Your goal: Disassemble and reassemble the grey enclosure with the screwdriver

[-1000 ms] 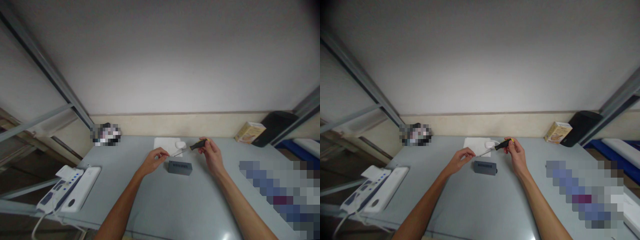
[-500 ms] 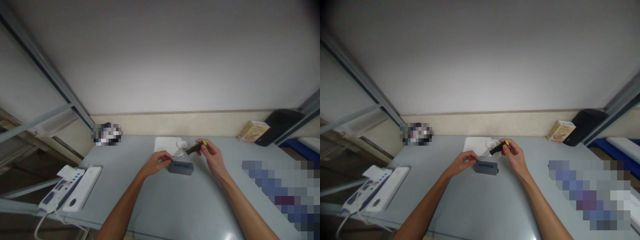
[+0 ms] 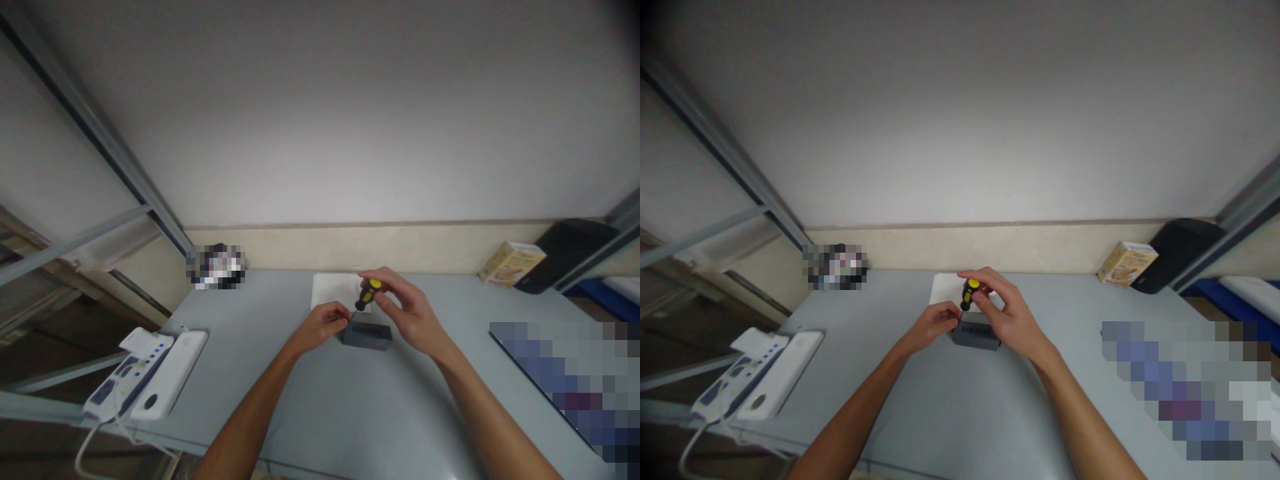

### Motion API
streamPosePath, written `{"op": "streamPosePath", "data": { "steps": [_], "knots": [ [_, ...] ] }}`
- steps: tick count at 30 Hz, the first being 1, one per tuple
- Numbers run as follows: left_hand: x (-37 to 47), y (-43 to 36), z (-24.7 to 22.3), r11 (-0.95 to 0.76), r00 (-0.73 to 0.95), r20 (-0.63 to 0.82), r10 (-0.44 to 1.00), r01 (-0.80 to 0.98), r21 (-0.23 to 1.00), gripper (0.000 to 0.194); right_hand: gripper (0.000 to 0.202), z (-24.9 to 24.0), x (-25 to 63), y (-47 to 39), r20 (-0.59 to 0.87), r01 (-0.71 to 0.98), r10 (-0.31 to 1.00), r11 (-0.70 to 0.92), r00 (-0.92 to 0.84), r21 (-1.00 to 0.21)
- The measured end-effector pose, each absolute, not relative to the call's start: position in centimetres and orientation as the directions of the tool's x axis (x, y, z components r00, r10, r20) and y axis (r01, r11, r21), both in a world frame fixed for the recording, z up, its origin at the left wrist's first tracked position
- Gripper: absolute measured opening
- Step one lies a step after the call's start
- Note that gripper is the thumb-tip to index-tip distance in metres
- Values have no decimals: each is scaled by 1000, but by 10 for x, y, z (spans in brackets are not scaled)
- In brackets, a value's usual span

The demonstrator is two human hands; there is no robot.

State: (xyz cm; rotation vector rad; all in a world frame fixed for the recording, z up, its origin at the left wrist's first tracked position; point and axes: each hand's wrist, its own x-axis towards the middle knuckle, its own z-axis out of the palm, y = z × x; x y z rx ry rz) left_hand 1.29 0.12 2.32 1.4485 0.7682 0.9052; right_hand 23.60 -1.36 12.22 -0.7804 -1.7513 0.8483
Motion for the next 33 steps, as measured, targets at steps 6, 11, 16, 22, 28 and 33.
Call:
{"op": "streamPosePath", "data": {
  "steps": [6, 11, 16, 22, 28, 33],
  "knots": [
    [20, 1, 20, -44, 441, 55, 896, -35, 998, 23, 28, 100, 236, -2, 511, 114, 856, 517, -79, -848],
    [30, -2, 13, -74, 389, 59, 919, 23, 997, 8, 41, 49, 243, 19, 302, -1, 924, 311, 237, -951],
    [34, -6, 14, -82, 379, 44, 924, 85, 993, 8, 51, 16, 250, 32, 12, -245, 958, 85, 286, -966],
    [31, -8, 18, -162, 400, 100, 911, 124, 979, 7, 41, 3, 257, 37, -31, -432, 963, 92, 269, -897],
    [30, -9, 24, -173, 421, 97, 902, 145, 974, 16, 38, -1, 260, 39, -10, -448, 972, 99, 235, -888],
    [22, -10, 33, -211, 441, 120, 890, 164, 964, 13, 38, -1, 260, 39, -11, -472, 973, 101, 229, -876]
  ]
}}
